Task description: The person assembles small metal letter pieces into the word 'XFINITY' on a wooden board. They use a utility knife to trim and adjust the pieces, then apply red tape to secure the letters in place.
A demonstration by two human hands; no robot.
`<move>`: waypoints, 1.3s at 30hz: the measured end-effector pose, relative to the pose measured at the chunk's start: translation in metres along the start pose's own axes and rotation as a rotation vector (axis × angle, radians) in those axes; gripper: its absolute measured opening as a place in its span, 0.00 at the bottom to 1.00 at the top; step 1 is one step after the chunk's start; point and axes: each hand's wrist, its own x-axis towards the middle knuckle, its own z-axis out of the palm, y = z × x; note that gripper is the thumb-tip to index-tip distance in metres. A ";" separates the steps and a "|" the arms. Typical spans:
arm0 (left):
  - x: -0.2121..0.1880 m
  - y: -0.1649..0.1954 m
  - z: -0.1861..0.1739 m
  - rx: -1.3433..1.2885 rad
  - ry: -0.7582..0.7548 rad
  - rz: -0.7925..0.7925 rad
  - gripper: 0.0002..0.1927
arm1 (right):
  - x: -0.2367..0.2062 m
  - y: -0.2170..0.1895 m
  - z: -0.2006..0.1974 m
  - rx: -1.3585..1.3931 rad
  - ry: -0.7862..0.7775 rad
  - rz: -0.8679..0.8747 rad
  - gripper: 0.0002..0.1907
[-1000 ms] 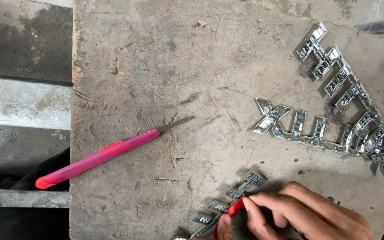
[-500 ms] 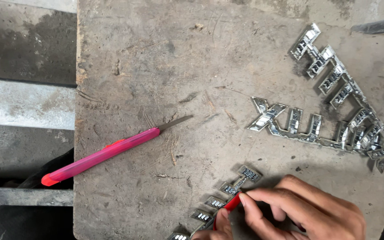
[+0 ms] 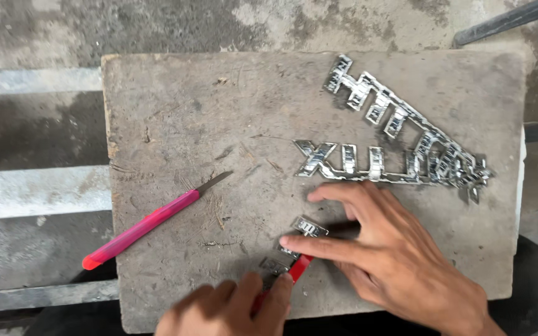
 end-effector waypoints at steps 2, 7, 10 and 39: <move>0.008 -0.010 -0.023 -0.166 -0.033 -0.010 0.10 | 0.003 0.001 -0.002 -0.009 -0.014 0.010 0.32; 0.032 -0.017 -0.062 -0.450 -0.197 -0.120 0.11 | -0.001 -0.007 -0.007 0.020 0.021 -0.015 0.17; 0.038 -0.010 -0.074 -0.487 -0.261 -0.179 0.13 | -0.006 -0.011 -0.014 0.050 -0.004 -0.026 0.16; 0.043 0.022 -0.016 -1.858 -0.276 -0.393 0.18 | -0.044 -0.018 -0.021 0.916 0.526 0.366 0.20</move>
